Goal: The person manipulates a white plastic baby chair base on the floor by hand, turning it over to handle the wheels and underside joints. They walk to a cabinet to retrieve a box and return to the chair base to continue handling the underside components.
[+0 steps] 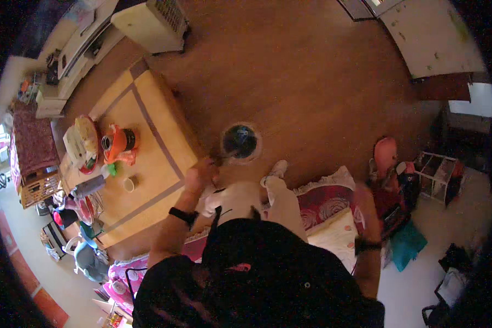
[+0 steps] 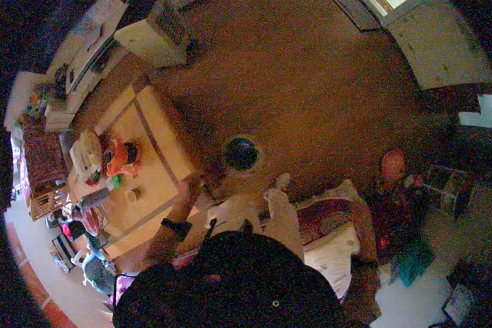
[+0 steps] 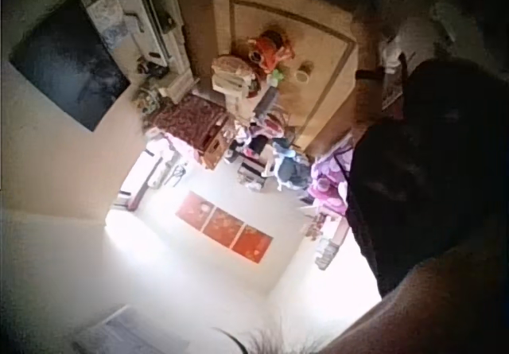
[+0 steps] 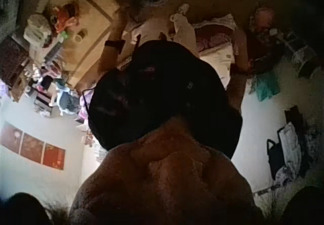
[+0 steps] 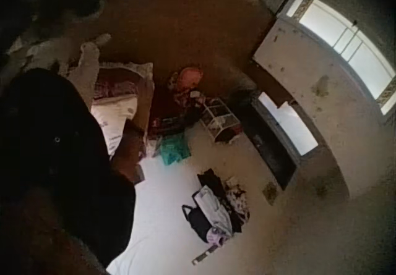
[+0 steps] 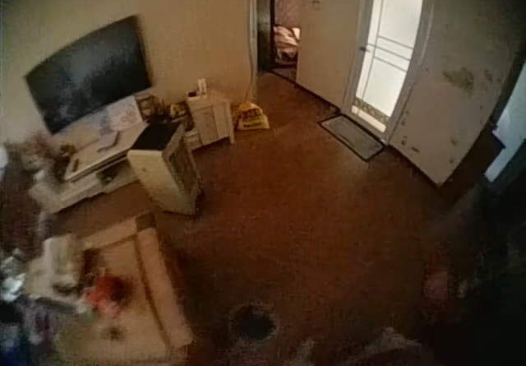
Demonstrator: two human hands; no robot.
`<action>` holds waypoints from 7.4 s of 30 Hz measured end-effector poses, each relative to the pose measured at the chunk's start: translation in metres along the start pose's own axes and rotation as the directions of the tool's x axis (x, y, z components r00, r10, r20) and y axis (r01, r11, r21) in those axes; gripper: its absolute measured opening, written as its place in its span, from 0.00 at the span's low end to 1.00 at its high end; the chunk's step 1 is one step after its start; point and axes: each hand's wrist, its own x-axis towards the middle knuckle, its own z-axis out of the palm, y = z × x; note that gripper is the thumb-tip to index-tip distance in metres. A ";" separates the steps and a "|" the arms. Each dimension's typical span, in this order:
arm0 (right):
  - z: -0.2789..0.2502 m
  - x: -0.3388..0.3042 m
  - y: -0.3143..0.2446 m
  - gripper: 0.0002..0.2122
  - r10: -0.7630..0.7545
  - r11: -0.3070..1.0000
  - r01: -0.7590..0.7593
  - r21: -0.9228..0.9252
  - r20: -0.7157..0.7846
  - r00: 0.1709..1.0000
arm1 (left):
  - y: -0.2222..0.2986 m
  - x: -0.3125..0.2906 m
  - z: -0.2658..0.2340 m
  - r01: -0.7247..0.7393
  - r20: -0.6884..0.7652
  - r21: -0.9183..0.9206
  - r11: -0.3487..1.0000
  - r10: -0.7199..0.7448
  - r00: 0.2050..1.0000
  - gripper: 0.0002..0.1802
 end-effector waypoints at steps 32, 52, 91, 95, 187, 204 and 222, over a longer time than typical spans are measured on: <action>-0.539 0.629 -0.564 0.08 -0.850 0.303 0.936 0.182 -0.392 0.351 | 0.165 0.759 -0.261 -0.005 -0.836 -0.171 0.985 -0.143 0.529 0.06; -0.624 0.849 -0.845 0.15 -0.919 -0.353 0.765 0.539 -0.352 -0.176 | 0.071 0.968 -0.401 -0.198 -0.898 0.358 0.912 0.279 -0.341 0.07; -0.240 1.530 -0.945 0.28 -0.960 -0.256 0.786 -0.562 0.054 -0.274 | -0.685 1.291 0.077 0.223 -0.843 -0.504 0.834 -0.532 0.082 0.29; -0.194 1.553 -0.948 0.29 -0.918 -0.271 0.825 -0.495 -0.124 -0.376 | -0.720 1.325 0.095 0.151 -0.926 -0.369 0.917 -0.377 0.030 0.28; -0.154 1.399 -0.843 0.07 -0.945 -0.321 0.900 -0.295 0.160 -0.285 | -0.748 1.398 0.192 -0.365 0.007 -0.929 -0.065 -0.987 0.158 0.26; -0.149 1.366 -0.839 0.05 -0.932 -0.353 0.889 -0.292 0.199 -0.304 | -0.757 1.349 0.149 -0.551 0.085 -0.794 -0.259 -0.943 0.321 0.23; -0.147 1.394 -0.855 0.04 -0.922 -0.385 0.830 -0.404 0.196 -0.333 | -0.764 1.252 0.179 -0.344 -0.021 -0.919 -0.190 -0.851 0.525 0.32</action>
